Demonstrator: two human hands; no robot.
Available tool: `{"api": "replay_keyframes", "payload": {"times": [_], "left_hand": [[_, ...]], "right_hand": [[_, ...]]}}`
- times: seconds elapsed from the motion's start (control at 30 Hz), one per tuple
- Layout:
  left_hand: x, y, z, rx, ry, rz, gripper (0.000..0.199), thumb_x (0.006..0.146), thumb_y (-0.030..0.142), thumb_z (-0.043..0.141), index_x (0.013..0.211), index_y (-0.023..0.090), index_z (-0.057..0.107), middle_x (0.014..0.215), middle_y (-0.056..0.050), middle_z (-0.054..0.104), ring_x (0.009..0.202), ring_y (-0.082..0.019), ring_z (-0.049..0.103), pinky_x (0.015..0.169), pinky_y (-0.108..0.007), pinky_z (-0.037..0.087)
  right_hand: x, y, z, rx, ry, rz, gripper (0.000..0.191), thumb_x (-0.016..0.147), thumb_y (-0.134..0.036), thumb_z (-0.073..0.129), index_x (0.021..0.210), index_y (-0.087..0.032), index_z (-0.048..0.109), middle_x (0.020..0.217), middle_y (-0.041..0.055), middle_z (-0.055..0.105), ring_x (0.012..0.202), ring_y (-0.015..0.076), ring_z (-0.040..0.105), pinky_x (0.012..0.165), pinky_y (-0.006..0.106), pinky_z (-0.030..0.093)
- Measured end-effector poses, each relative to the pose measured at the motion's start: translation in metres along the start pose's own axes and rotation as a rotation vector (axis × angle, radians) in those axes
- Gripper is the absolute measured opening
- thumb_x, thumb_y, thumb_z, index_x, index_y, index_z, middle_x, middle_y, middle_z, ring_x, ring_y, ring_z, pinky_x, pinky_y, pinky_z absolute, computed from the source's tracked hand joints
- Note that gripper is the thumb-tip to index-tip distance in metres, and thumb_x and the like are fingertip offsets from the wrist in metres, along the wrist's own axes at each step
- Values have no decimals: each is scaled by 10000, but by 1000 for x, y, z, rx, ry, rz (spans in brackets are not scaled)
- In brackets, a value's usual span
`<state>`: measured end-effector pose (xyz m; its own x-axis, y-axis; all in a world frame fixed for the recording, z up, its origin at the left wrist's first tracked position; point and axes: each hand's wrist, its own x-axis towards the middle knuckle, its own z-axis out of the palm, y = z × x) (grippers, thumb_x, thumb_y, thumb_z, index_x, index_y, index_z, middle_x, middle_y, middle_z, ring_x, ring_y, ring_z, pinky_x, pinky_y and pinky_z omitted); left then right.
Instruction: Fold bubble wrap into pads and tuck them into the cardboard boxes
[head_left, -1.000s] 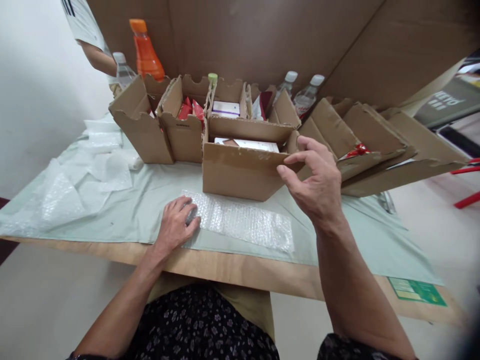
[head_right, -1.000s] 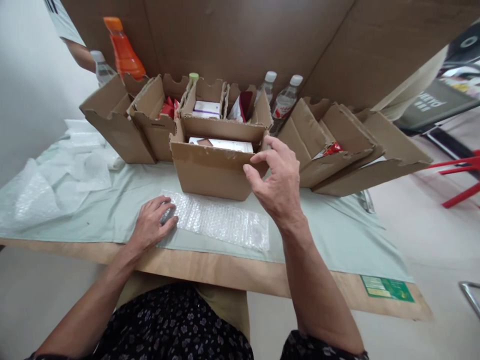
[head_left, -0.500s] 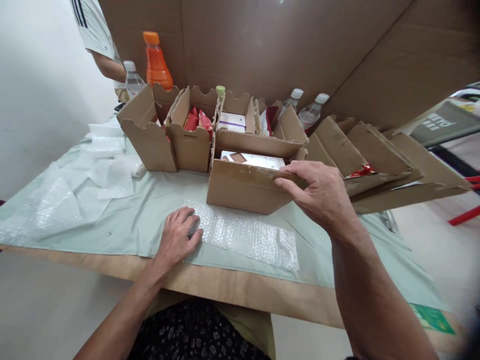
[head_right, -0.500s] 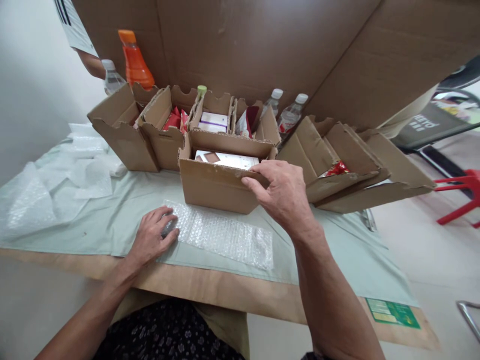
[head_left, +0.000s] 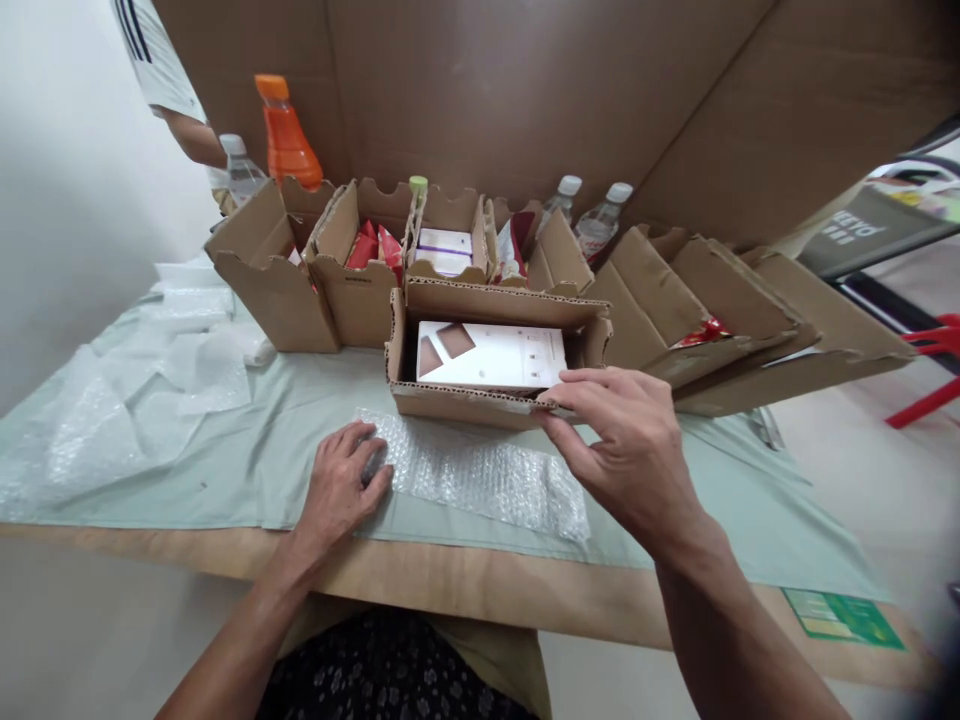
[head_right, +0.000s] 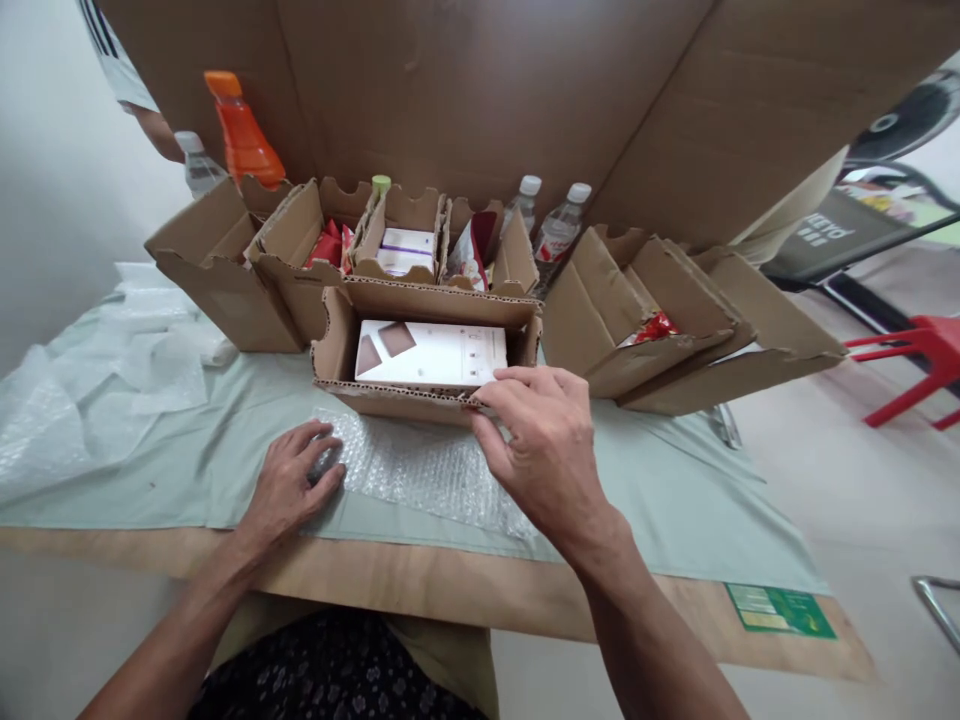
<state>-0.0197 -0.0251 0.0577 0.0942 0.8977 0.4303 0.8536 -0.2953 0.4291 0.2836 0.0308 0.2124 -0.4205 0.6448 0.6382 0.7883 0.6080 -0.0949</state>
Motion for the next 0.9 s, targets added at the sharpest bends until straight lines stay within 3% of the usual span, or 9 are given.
{"api": "replay_keyframes", "payload": {"times": [0.27,0.43,0.67,0.8,0.9], "left_hand": [[0,1,-2,23,-5,15,208,958,306,598,1115,225,707,1299,-132,701,1244,-337,634,1037,-529,521],[1,1,-2,37,-1,36,204,963,310,595,1104,208,703,1284,-139,705,1244,-344,637,1022,-515,523],[1,0,-1,29,5,44,221,965,306,578,1108,193,704,1267,-142,713,1254,-350,632,1016,-515,514],[2,-1,-3,30,-8,35,218,969,312,565,1100,207,704,1270,-140,714,1248,-340,637,1011,-508,514],[2,-1,-6,18,-33,7,225,965,332,571,1101,219,709,1291,-134,708,1260,-338,630,1042,-509,498]], "right_hand": [[-11,-17,-10,-37,-22,-71,104,979,-193,640,895,-238,680,878,-11,805,975,264,758,923,440,413],[-8,-18,-7,-79,-5,-44,166,990,-256,652,826,-231,650,831,0,782,869,239,742,858,423,414],[11,8,8,-70,-24,57,205,966,-390,667,821,-246,678,842,32,763,840,263,689,846,446,436],[27,15,8,-18,-42,106,166,968,-425,657,960,-265,703,1071,65,771,1079,322,688,964,512,463],[20,11,-1,7,145,139,200,984,-394,652,1130,-265,698,1324,112,708,1303,345,619,1101,558,436]]}}
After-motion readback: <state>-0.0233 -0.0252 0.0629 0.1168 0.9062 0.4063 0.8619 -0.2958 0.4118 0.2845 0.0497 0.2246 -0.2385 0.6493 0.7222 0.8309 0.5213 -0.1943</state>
